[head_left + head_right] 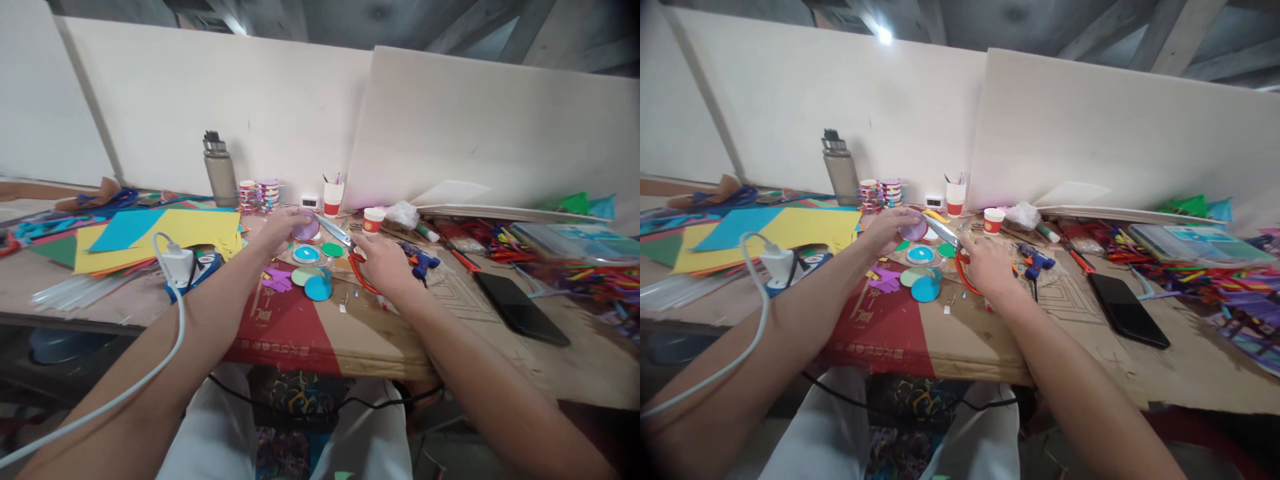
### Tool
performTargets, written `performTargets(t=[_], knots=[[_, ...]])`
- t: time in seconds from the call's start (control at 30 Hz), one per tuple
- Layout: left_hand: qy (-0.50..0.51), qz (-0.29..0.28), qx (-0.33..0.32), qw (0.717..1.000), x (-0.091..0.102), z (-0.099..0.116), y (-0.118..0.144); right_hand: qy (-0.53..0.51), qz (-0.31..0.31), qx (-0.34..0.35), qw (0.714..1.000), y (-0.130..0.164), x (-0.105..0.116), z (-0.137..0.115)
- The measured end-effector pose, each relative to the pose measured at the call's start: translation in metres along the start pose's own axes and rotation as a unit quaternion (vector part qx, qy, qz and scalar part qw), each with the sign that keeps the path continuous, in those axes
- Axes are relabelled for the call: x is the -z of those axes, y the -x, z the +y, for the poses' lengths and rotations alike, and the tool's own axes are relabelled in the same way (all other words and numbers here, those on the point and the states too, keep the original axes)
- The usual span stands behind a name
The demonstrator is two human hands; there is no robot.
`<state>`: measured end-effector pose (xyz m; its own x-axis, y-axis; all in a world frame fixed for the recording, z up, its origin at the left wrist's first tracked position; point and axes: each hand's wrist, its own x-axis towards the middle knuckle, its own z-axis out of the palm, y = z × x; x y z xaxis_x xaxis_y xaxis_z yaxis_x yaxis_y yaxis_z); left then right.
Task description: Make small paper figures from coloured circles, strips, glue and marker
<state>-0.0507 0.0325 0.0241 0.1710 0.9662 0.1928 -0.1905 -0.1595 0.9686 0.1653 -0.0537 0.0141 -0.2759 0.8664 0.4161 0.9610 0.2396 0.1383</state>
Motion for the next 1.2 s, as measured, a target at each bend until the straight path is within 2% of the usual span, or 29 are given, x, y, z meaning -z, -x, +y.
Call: performTargets(t=[0.43,0.73,0.9,1.2], knots=[[0.008,-0.025,0.008,1.0,0.004,-0.003,-0.001,-0.004,-0.02,-0.003,1.0,-0.003,-0.002,0.0],[0.024,0.009,0.013,1.0,0.002,-0.002,0.001,-0.047,-0.017,-0.009,0.999,-0.003,-0.005,0.001],[-0.001,0.017,0.011,1.0,0.005,-0.004,-0.002,-0.086,-0.017,0.015,0.996,-0.004,-0.009,0.005],[-0.018,0.003,0.007,1.0,0.011,-0.009,-0.008,-0.037,-0.002,0.012,0.999,-0.002,-0.008,0.004]])
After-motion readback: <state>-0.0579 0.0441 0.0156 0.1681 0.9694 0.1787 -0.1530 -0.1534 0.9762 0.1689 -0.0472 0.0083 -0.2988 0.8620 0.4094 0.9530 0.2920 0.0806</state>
